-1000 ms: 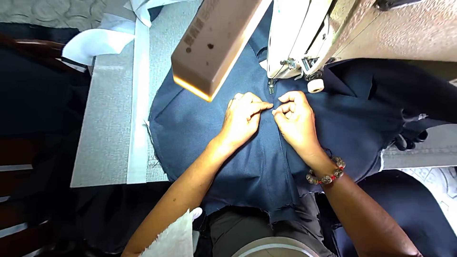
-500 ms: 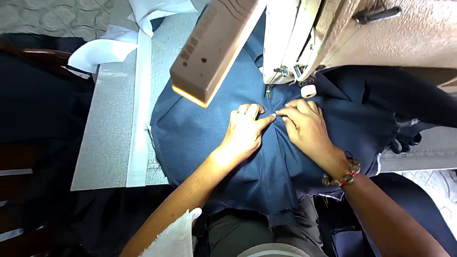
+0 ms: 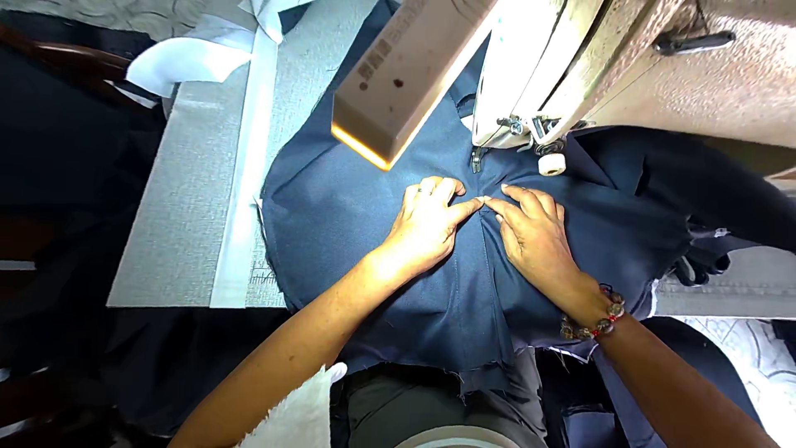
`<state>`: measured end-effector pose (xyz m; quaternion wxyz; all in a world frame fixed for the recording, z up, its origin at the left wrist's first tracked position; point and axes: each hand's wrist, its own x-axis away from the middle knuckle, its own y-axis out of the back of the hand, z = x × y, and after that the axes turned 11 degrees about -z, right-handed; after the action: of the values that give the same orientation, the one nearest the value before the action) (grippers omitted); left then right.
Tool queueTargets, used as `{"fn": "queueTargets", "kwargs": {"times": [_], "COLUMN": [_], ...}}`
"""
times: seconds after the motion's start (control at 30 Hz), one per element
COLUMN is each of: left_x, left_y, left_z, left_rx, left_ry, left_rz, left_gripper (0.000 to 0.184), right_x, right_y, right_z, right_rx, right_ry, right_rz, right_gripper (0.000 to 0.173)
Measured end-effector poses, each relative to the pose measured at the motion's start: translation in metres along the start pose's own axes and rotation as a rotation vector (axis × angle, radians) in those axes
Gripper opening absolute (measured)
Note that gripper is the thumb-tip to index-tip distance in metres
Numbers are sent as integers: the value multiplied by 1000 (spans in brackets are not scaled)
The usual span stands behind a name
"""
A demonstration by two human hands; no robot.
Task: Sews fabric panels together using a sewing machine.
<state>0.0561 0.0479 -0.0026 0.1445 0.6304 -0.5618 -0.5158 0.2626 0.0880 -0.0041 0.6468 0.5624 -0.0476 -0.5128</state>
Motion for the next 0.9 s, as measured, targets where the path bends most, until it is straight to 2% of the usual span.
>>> {"fn": "queueTargets", "kwargs": {"times": [0.63,0.77,0.83,0.9], "left_x": [-22,-22,-15,-6], "left_y": [-2,-3,3,7], "left_z": [29,28,9,-14], "left_rx": [14,-51,-105,-134], "left_ry": [-94,-253,-194,4], "left_rz": [52,-106,-159,-43], "left_gripper": [44,37,34,37], "right_x": [-27,-25,-19,-13], "right_y": [2,13,19,21], "right_z": [-23,-15,2,17], "right_rx": [-53,-87,-117,-144], "right_ry": [115,90,-26,-132], "right_rz": [69,66,32,23], "right_gripper": [33,33,33,35]}}
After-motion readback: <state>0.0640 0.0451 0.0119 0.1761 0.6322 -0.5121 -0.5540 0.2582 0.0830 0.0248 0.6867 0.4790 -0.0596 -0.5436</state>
